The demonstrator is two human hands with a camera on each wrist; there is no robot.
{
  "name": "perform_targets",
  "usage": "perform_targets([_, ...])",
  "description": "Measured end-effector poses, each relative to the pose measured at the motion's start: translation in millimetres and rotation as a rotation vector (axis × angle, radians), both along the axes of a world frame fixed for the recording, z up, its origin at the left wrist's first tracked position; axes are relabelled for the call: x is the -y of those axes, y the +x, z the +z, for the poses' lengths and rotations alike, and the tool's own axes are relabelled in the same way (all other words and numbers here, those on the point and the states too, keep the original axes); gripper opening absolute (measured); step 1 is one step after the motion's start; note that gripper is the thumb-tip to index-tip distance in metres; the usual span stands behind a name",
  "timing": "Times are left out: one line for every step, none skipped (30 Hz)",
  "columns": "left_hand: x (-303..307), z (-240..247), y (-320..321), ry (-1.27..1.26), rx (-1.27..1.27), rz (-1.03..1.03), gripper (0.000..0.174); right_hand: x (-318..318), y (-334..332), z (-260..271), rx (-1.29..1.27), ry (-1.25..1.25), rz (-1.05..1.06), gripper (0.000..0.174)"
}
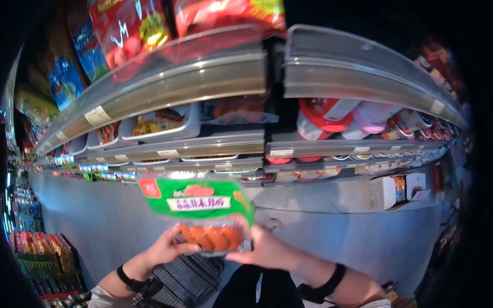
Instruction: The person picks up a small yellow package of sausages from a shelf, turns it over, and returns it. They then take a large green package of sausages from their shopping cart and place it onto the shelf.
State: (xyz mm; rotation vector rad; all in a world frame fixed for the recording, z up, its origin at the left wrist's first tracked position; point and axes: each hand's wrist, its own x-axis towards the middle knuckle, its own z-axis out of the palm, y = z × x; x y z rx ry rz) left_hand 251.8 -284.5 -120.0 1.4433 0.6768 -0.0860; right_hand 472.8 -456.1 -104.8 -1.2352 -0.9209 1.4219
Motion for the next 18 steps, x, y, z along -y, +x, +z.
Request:
perform_targets([-0.2,2.1,-17.2,0.000,-0.077,-0.070,0.041,7.0,-16.3,1.5,-0.055,-0.020,-0.032,0.059])
perform_targets([4.1,21.7,-23.3,-0.037,-0.117,-0.108,0.041,15.1,-30.8,0.0,-0.114,-0.038,-0.062,0.054])
perform_targets([5.3,41.9,-33.3,-0.130,-0.160,-0.127,0.042,20.1,-42.5,-1.2,-0.108,-0.088,-0.025,0.049])
perform_targets([4.9,60.8,-47.5,-0.106,-0.236,-0.229,0.043,24.6,-54.9,-1.7,-0.103,-0.136,0.010,0.045])
perform_targets([4.6,77.5,-60.7,-0.086,-0.313,-0.328,0.045,32.2,-74.0,-1.6,-0.251,-0.105,-0.081,0.038])
perform_targets([3.8,90.7,-70.4,-0.080,-0.313,-0.338,0.045,32.4,-75.0,18.7,-0.236,-0.076,-0.022,0.033])
perform_targets([3.1,101.4,-78.1,-0.211,-0.354,-0.334,0.045,33.4,-77.4,28.6,-0.252,-0.061,-0.005,0.032])
perform_targets([4.7,112.9,-76.8,-0.345,-0.393,-0.326,0.046,34.7,-78.4,35.7,-0.267,-0.049,0.015,0.032])
perform_targets([0.1,120.5,-67.0,-0.316,-0.410,-0.377,0.053,32.8,-72.2,44.1,-0.306,-0.098,0.023,0.032])
perform_targets([-5.4,136.1,-34.1,-0.287,-0.465,-0.386,0.054,29.2,-60.6,46.5,-0.301,-0.103,0.026,0.032])
perform_targets([-7.3,145.7,1.0,-0.260,-0.520,-0.389,0.055,26.2,-45.6,47.5,-0.336,-0.117,-0.076,0.031])
perform_targets([-7.2,131.7,22.0,-0.206,-0.392,-0.306,0.055,22.5,-29.2,47.3,-0.373,-0.131,-0.177,0.030])
perform_targets([-8.4,107.9,43.2,-0.150,-0.269,-0.224,0.055,16.8,-9.7,45.1,-0.307,-0.087,-0.264,0.030])
perform_targets([-7.9,86.2,66.9,-0.163,-0.087,-0.079,0.049,9.7,11.6,40.3,-0.244,-0.045,-0.349,0.030])
perform_targets([-11.6,74.7,92.3,-0.144,-0.015,-0.068,0.047,1.7,34.0,31.0,-0.171,-0.020,-0.404,0.030])
perform_targets([-11.5,62.1,113.1,-0.079,0.092,-0.008,0.045,-6.6,55.1,22.2,-0.096,0.008,-0.458,0.030])
perform_targets([-8.9,50.4,130.5,-0.026,0.226,0.093,0.044,-12.5,71.8,18.6,0.007,0.027,-0.495,0.034])
perform_targets([-13.6,44.9,145.7,-0.027,0.230,0.103,0.044,-20.4,87.5,15.8,0.117,0.054,-0.528,0.038])
